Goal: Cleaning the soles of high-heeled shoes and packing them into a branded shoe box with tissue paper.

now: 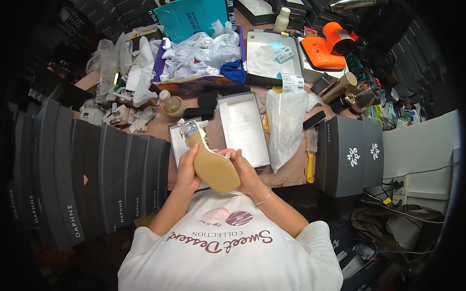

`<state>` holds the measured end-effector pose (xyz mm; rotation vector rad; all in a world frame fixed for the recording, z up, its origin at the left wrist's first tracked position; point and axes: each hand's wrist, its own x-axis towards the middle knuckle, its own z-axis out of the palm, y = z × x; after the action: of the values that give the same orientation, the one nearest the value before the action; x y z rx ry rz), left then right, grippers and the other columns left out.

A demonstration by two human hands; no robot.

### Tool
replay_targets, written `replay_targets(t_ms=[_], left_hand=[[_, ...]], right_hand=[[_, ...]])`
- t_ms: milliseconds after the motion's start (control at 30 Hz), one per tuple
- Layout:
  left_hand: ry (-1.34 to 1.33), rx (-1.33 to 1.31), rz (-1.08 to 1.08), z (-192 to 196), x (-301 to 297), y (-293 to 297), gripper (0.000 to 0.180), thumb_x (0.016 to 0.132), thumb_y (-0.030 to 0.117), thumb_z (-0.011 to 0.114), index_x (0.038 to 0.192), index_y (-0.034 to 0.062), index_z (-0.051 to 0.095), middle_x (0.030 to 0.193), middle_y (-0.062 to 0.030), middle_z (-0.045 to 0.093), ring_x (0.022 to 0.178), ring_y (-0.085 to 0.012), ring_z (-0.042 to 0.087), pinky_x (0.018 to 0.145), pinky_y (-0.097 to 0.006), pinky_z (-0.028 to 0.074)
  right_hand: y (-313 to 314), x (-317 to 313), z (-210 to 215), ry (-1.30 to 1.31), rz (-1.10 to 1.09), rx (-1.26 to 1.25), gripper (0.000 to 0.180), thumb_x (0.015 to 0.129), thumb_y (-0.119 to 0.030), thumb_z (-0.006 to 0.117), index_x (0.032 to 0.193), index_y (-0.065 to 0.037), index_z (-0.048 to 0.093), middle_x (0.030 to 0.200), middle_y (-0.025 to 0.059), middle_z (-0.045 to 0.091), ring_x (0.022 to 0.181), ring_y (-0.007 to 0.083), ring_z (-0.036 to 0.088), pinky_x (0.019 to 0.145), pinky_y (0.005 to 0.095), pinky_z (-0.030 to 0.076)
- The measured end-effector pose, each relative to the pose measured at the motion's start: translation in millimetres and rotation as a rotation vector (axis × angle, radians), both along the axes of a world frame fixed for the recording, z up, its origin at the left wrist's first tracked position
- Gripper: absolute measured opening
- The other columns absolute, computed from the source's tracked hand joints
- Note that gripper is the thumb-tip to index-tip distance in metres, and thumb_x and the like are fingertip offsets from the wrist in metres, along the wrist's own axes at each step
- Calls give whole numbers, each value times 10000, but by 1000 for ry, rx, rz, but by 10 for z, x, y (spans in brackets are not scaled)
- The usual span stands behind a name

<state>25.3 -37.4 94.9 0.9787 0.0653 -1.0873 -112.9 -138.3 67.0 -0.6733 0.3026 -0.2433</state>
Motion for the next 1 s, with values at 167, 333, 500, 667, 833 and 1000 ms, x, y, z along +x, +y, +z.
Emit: replay_targets(t_ms=[167,333,500,667,833,1000], left_hand=[[-72,23,110,30,190,-35,286,938,273,537,1036,5,559,977,-91,609,909,-159,593,812,-303,482],[85,-15,132,45,99,-8,290,932,268,547,1082,20,552,1036,-83,608,972,-184,587,878,-327,465],[265,-47,110,-107,-73,154,326,931,270,550,1159,38,529,1143,-88,586,1067,-217,560,948,-368,440],[406,-106,-92,-243,-162,311,468,914,358,567,1242,33,487,1241,-112,538,1163,-245,504,1010,-426,399],[457,-75,-152,-288,-235,300,540,892,395,579,1280,41,452,1277,-117,509,1183,-244,488,1023,-430,391],[500,-77,-189,-348,-211,313,545,888,404,579,1275,42,453,1283,-117,504,1193,-246,478,1029,-438,386]], right_hand=[[-194,-111,333,-35,124,-459,621,892,-191,622,1392,-7,303,1386,107,355,1297,205,329,1037,324,352],[-284,-162,316,37,91,-292,643,865,-92,642,1406,0,307,1381,111,406,1237,177,421,1007,304,389],[-382,-242,222,66,24,-175,503,908,-103,586,1360,11,396,1288,107,512,1152,161,507,963,286,429],[-484,-212,250,79,-95,-95,329,944,-191,543,1194,24,539,1117,60,596,995,110,571,864,239,474],[-552,-201,187,73,-152,-55,301,962,-235,512,1119,14,574,1027,39,623,932,93,589,824,239,485],[-532,-197,202,65,-171,-48,319,966,-267,501,1100,11,583,1003,35,632,908,88,595,803,234,489]])
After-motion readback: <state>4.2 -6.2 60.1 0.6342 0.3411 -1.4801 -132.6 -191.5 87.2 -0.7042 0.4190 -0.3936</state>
